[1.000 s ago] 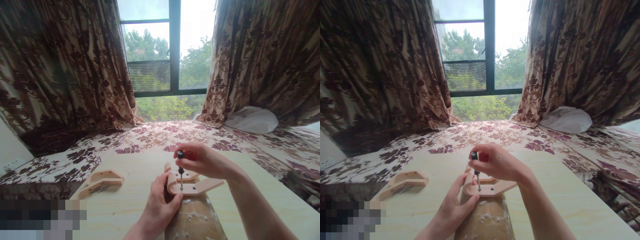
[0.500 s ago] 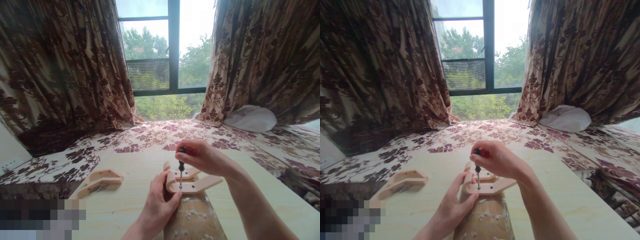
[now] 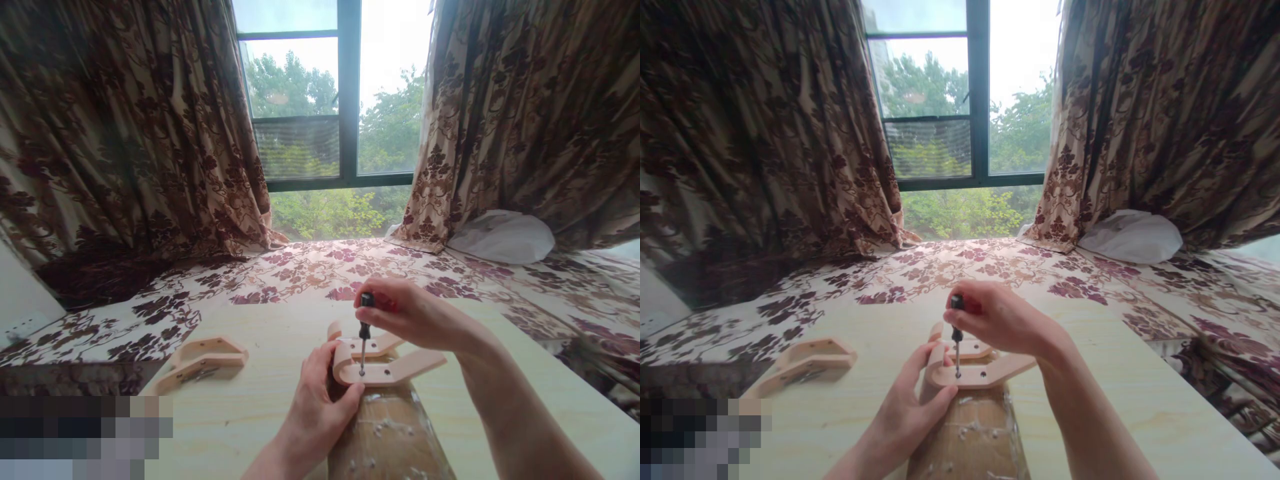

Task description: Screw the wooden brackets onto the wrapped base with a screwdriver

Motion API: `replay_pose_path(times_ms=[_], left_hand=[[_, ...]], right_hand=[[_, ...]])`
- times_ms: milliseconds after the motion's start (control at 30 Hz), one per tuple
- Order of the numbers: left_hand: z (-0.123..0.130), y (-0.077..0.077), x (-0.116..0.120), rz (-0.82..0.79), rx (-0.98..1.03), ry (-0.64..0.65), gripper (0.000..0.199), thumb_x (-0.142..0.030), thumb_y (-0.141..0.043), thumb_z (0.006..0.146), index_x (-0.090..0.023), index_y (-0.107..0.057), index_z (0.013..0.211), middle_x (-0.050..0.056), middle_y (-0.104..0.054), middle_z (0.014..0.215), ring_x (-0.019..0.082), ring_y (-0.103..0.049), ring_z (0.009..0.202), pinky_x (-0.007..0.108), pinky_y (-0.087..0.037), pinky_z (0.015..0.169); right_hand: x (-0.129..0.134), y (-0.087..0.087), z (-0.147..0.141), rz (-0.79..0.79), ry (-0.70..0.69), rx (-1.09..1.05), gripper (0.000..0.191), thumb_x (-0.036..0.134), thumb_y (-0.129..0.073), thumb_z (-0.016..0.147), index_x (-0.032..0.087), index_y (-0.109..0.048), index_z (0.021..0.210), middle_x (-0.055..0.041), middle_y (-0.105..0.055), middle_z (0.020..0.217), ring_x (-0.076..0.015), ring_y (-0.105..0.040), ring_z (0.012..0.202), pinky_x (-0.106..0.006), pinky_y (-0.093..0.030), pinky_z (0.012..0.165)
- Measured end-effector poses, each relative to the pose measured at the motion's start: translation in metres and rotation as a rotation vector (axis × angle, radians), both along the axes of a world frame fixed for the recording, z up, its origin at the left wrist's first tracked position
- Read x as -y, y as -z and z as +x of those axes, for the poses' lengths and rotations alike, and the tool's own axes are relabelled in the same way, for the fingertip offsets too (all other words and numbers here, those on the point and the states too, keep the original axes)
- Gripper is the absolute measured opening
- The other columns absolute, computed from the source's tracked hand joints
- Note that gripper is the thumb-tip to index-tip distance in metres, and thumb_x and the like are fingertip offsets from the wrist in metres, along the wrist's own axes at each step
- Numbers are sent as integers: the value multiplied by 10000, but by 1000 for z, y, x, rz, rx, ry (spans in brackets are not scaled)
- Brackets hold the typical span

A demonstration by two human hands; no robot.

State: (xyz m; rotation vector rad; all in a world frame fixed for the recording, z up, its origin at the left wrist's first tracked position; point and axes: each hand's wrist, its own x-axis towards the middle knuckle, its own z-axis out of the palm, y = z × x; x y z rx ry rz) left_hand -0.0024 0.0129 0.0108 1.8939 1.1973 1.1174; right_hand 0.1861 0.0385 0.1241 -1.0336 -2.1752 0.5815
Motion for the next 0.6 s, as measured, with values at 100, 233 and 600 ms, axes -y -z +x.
replay_pose_path(times_ms=[100, 233, 600], left_hand=[[0, -3, 1, -5, -7, -11, 395, -274, -581, 740, -235, -496, 1123, 43, -610, 1077, 229, -559, 1055, 392, -408, 961], [0, -4, 3, -13, -12, -10, 384, -282, -579, 742, -227, -494, 1112, 48, -607, 1085, 232, -550, 1066, 403, -397, 972], [-10, -14, 12, -28, -11, -17, 509, -258, -609, 731, -226, -440, 1210, 58, -590, 1191, 214, -538, 1137, 381, -412, 1001]], right_hand=[[-2, 1, -2, 55, 70, 55, 231, 335, -554, 849, 171, -481, 704, 52, -404, 598, -80, -337, 546, -222, -280, 483], [-2, 3, -2, 27, 45, 25, 177, 335, -565, 845, 171, -534, 787, 49, -439, 624, -81, -374, 566, -212, -307, 497], [-4, 5, -4, 43, 27, 23, 220, 329, -515, 879, 171, -491, 728, 58, -411, 586, -74, -343, 539, -213, -275, 482]])
